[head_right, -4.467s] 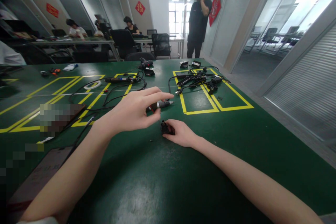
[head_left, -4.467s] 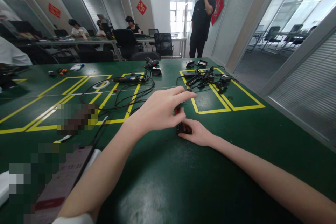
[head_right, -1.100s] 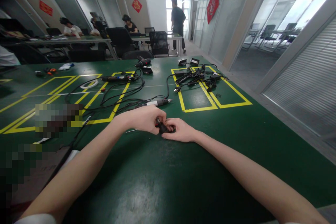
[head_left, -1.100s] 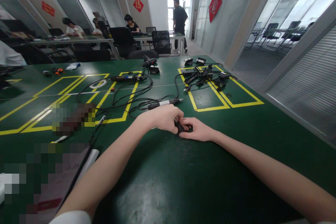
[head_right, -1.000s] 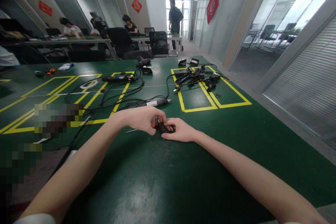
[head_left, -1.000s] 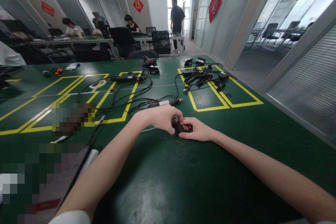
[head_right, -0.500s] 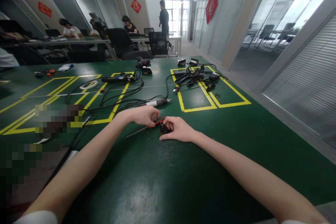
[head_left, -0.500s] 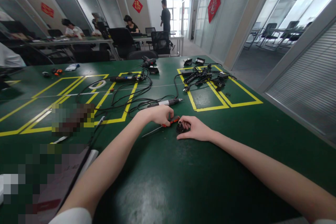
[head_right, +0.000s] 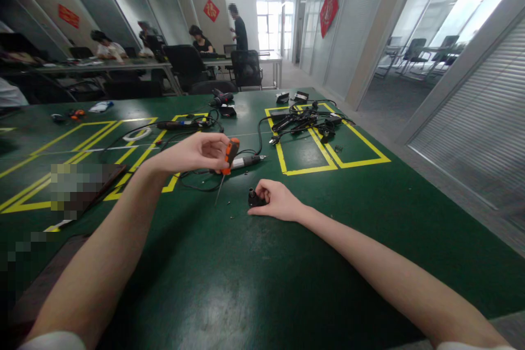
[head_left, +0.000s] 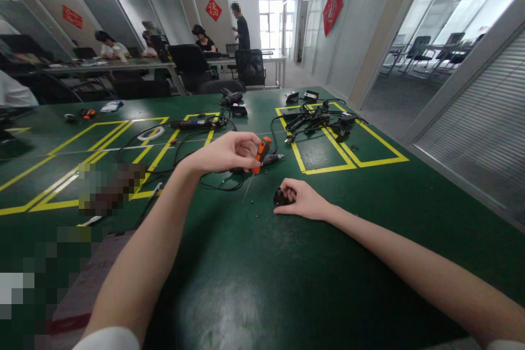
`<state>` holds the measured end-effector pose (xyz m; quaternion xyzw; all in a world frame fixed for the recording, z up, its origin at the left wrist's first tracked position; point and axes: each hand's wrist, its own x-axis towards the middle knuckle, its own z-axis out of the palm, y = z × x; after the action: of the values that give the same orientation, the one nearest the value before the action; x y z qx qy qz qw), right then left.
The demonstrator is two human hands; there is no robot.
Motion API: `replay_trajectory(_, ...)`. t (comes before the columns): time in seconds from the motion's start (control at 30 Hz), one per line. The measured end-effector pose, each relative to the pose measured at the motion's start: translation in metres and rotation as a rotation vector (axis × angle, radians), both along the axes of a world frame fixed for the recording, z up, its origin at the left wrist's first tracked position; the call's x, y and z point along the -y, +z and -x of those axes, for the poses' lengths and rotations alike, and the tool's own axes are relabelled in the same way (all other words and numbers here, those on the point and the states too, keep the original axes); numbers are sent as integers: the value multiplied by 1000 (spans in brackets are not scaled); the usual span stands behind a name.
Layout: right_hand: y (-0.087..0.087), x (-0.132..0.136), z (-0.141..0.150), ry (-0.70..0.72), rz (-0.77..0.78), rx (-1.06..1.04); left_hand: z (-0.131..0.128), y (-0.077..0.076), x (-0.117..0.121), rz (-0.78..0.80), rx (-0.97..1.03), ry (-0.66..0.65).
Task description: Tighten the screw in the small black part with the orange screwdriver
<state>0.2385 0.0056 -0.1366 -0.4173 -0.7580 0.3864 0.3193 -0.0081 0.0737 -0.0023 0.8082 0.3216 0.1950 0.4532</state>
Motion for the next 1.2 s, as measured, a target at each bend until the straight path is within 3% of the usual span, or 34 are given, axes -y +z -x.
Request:
replay_trajectory(0.13, -1, 0, -3, 53, -40, 4, 1, 15, 13, -86, 393, 121)
replay_trajectory(0.23, 1, 0, -6, 141, -16, -23, -6, 19, 23, -112, 455, 123)
replay_trajectory(0.43, 1, -1, -5, 92, 48, -31, -18, 19, 33, -188, 361, 13)
replay_trajectory(0.8, 1, 0, -5, 97, 58, -40, -26, 4, 23, -200, 193, 24)
replay_trajectory(1.2, 1, -1, -4, 89, 53, -28, -25, 10, 31, -287, 115, 4)
